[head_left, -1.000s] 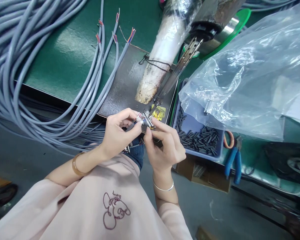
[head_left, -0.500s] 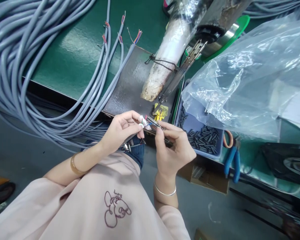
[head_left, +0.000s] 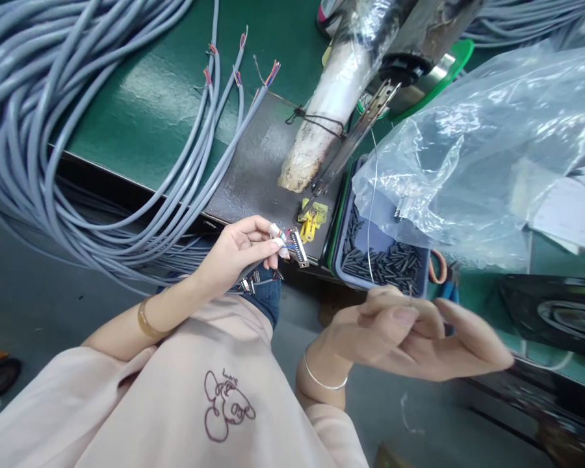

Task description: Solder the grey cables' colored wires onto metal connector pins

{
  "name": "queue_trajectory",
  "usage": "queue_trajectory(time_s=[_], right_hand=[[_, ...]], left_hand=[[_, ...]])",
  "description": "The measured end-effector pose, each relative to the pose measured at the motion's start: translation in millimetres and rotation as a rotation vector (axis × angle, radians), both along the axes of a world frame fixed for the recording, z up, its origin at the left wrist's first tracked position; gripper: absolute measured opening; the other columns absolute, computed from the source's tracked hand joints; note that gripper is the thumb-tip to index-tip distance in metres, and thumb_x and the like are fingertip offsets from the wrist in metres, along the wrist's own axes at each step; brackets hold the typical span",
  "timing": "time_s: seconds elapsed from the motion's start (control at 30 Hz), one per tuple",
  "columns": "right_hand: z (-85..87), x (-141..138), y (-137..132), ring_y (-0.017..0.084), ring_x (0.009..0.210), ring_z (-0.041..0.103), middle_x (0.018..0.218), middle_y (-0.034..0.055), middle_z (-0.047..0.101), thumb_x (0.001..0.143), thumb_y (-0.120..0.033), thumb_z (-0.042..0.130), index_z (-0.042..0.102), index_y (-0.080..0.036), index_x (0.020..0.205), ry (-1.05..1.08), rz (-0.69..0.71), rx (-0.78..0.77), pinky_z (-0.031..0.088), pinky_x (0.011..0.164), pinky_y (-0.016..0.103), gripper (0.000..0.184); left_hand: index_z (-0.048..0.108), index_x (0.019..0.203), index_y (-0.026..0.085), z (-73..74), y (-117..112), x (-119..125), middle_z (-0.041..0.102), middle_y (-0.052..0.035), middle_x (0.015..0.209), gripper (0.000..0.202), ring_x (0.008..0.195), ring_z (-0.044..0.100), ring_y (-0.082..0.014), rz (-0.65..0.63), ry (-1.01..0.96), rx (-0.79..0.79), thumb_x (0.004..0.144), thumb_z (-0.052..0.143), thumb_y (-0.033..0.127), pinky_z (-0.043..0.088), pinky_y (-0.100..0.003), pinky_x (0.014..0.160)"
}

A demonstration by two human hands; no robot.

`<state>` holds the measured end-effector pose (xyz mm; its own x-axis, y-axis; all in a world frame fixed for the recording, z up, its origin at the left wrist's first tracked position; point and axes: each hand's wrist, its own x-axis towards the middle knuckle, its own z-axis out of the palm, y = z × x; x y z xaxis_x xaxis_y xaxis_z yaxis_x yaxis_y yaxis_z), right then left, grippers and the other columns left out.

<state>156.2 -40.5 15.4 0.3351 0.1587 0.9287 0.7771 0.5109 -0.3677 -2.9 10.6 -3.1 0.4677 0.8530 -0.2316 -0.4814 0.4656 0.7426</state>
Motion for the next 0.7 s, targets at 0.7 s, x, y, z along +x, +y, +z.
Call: queue_trajectory(time_s=[0.7], right_hand=[[-29.5,-18.1,-9.4,0.014,0.087,0.078,0.095,0.0016,0.08,0.085,-0.007,0.073,0.066,-0.021,0.093,-0.115,0.082,-0.536,0.063,0.075,0.025,0.017]], left_hand=[[0.068,0.07,0.016,0.6,0.6,-0.9,0.068,-0.0003,0.071,0.019,0.062,0.061,-0.0082,0.052,0.146,0.177,0.068,0.085,0.025,0.054,-0.019,0.06]])
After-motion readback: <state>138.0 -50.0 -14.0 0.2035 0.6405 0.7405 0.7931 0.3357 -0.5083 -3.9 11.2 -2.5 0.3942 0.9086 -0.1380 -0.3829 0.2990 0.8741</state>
